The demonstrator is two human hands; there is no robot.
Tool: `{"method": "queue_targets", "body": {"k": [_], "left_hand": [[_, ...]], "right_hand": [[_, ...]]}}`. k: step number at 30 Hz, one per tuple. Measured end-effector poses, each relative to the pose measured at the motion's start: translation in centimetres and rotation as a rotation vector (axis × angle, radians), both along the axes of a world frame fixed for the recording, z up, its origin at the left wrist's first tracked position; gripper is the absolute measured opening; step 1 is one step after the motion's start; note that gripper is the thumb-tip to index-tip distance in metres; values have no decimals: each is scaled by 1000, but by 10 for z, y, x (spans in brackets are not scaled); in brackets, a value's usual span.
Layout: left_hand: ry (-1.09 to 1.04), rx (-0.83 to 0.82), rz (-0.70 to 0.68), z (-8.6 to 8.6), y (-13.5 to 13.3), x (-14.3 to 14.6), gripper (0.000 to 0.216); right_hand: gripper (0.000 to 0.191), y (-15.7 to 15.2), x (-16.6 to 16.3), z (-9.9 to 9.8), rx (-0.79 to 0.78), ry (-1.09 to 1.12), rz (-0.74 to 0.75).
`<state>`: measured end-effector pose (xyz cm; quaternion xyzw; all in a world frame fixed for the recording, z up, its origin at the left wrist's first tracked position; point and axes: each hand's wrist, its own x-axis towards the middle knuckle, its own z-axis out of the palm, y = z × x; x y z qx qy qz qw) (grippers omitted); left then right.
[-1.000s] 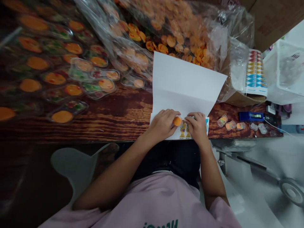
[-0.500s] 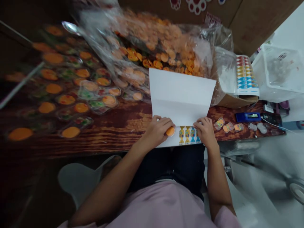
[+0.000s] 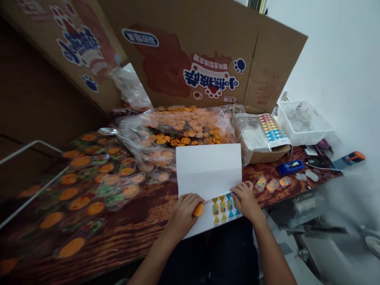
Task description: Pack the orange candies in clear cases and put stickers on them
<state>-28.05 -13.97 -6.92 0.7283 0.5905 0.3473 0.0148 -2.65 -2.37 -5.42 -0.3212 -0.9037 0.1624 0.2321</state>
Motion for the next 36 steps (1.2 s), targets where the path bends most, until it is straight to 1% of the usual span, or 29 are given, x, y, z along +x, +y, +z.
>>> {"method": "queue_targets", "body": {"k": [5, 8, 12, 15, 17, 20, 23, 26, 30, 34, 36], "left_hand": [[32, -4, 50, -6, -13, -14, 16], [27, -54, 41, -6, -23, -23, 21], [-58, -102, -18, -7, -31, -25, 26], [-174, -99, -43, -4, -35, -24, 28], [-282, -93, -58, 2, -38, -24, 28], [-483, -126, -55, 17, -43, -25, 20], [-639, -262, 40, 31, -47, -24, 17], [-750, -393, 150, 38, -51, -21, 20], [-804, -418, 253, 45, -59, -22, 20], [-797, -469, 215, 56, -69, -26, 20], [-798, -469, 195, 60, -73, -28, 21]], "right_hand": [[26, 4, 7, -14, -68, 165, 13], [29, 4, 10, -18, -159, 261, 24], [30, 0, 10, -14, -253, 392, 15], [30, -5, 13, -7, -249, 438, 6], [30, -8, 16, -1, -226, 440, 1], [31, -11, 19, 8, -216, 417, 5], [32, -13, 19, 15, -214, 387, 28], [33, -15, 18, 20, -183, 376, 54], [33, -17, 19, 26, -157, 373, 67], [34, -19, 24, 30, -151, 377, 73], [35, -20, 27, 31, -156, 376, 72]]}}
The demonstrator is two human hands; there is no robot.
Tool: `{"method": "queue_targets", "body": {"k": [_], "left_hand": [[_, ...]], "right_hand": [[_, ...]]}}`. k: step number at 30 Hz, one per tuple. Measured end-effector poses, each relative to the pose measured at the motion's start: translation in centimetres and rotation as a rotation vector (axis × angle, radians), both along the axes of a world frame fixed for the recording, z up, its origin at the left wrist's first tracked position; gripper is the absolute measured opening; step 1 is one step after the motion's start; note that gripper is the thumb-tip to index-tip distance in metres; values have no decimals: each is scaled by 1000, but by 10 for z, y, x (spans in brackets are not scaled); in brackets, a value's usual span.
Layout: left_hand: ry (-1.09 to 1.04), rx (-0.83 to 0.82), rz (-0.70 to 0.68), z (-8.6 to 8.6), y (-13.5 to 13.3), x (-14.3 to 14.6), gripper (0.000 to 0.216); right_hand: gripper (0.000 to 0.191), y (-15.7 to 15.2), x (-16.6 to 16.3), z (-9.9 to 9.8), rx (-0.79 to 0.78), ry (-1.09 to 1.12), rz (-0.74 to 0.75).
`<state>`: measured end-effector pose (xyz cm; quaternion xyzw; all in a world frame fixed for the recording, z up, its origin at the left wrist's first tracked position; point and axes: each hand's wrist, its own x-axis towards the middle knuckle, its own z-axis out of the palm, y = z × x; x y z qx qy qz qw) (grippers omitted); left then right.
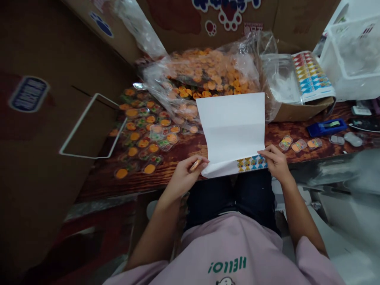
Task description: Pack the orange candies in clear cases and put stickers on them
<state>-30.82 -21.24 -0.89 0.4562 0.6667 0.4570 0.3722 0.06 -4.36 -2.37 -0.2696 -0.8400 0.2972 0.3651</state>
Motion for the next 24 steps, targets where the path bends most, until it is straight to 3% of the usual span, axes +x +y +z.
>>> {"method": "queue_targets", "body": {"k": [5, 8, 13, 14, 18, 24], "left_hand": [[35, 96, -46, 3, -5, -6, 18], [159, 155, -69, 1, -7, -7, 18], [622, 399, 295, -3, -22, 27, 16], [708, 436, 282, -5, -23, 39, 17], [881, 421, -131, -13, -4, 81, 30], [895, 337, -244, -12, 39, 92, 31]], "right_hand": [[35, -2, 4, -3, -3, 4, -7], [34, -4, 2, -3, -13, 0, -18], [34, -9, 0, 2, 13, -17, 1], [33, -10, 0, 3, 19, -31, 8], [31, -13, 2, 3, 35, -60, 5], [34, -14, 6, 4, 87, -123, -8]]}}
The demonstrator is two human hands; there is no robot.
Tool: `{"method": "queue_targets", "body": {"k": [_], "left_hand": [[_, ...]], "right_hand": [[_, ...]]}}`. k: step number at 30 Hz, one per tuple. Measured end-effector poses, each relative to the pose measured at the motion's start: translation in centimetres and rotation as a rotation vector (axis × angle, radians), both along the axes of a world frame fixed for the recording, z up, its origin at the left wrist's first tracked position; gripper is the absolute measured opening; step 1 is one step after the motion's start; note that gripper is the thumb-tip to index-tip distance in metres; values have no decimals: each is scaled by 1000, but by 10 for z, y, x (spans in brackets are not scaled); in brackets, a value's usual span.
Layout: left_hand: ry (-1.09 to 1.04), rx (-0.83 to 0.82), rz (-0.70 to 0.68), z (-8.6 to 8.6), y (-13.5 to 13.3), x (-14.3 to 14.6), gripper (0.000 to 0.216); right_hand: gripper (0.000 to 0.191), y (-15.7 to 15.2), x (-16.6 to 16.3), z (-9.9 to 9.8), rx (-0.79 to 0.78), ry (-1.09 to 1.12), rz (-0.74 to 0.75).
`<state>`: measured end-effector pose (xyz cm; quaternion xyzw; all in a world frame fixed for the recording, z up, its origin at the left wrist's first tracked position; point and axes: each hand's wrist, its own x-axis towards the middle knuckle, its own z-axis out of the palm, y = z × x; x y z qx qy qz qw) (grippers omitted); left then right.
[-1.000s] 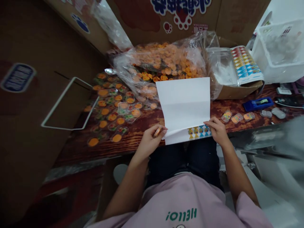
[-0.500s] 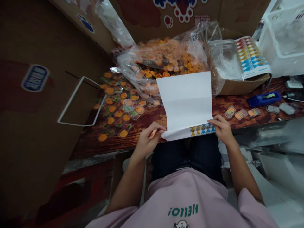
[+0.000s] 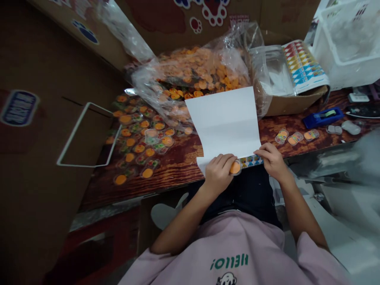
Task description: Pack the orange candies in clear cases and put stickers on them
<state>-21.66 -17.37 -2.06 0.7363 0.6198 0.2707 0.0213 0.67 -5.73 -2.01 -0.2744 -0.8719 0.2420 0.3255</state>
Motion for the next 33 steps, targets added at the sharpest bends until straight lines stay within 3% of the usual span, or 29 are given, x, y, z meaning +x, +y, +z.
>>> {"method": "queue_targets", "body": {"k": [4, 7, 12, 19, 23, 29, 33], "left_hand": [[-21, -165, -24, 16, 0, -6, 26], [-26, -219, -4, 27, 0, -8, 29], [-16, -226, 27, 33, 2, -10, 26], [5, -252, 47, 33, -3, -16, 21], [-26, -224, 82, 29, -5, -25, 21], [-56, -197, 90, 26, -6, -34, 20], [-37, -164, 96, 27, -7, -35, 19]], "right_hand": [[35, -12, -10, 13, 155, -244, -48], [37, -23, -23, 19, 211, -335, 5], [35, -22, -33, 11, 187, -353, 81], [35, -5, -20, 0, 178, -284, 81], [29, 2, -11, -1, 109, -134, 31], [23, 5, -14, -6, -218, 191, 13], [22, 7, -18, -6, -237, 217, 19]]}}
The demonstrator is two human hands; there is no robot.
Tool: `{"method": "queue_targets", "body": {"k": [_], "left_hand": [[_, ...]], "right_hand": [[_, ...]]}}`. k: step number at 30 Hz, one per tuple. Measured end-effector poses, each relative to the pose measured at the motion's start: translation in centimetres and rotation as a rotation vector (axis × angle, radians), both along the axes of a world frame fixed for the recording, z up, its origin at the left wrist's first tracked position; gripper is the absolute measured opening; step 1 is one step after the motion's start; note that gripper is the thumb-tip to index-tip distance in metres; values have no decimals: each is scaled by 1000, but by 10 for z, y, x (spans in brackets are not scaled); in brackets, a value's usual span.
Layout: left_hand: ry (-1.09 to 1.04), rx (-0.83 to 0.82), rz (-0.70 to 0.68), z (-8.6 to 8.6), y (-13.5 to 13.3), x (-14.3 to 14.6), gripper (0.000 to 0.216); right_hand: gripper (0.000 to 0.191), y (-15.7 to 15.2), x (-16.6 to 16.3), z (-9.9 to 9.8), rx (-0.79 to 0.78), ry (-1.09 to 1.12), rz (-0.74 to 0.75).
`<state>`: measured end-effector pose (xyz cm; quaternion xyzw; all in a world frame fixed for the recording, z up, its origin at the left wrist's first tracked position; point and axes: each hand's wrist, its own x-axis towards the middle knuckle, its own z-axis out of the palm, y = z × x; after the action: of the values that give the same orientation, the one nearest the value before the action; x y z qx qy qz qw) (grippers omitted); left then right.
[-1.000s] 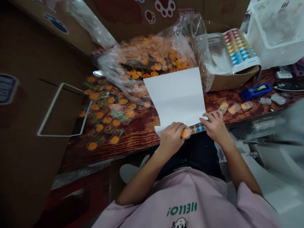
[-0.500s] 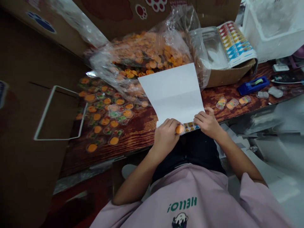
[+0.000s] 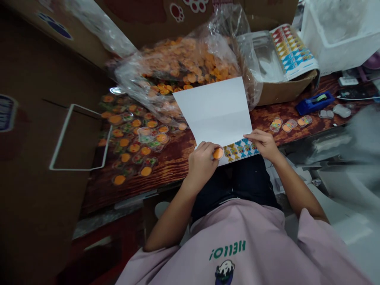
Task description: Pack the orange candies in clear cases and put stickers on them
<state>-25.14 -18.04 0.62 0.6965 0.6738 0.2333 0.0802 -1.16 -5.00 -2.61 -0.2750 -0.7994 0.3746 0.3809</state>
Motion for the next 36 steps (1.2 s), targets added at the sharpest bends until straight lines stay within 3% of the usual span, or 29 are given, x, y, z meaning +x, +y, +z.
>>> {"method": "queue_targets", "body": {"k": [7, 15, 19, 24, 27, 30, 36], "left_hand": [[53, 124, -39, -3, -10, 3, 24], [161, 338, -50, -17, -20, 12, 20], [200, 397, -33, -20, -14, 11, 21], [242, 417, -8, -23, -10, 13, 23], [241, 434, -4, -25, -9, 16, 22], [202, 416, 15, -27, -9, 17, 20], [92, 339, 39, -35, -7, 13, 15]], "right_hand": [[22, 0, 4, 7, -3, -74, 34], [23, -11, 8, 14, 85, -112, 16], [26, -9, 6, 13, 218, -168, -9], [25, -16, -1, 28, 525, -453, -20], [24, -25, -8, 33, 604, -510, -2], [24, -26, -13, 27, 548, -458, 8], [24, -8, -10, 4, 253, -252, 114]]}}
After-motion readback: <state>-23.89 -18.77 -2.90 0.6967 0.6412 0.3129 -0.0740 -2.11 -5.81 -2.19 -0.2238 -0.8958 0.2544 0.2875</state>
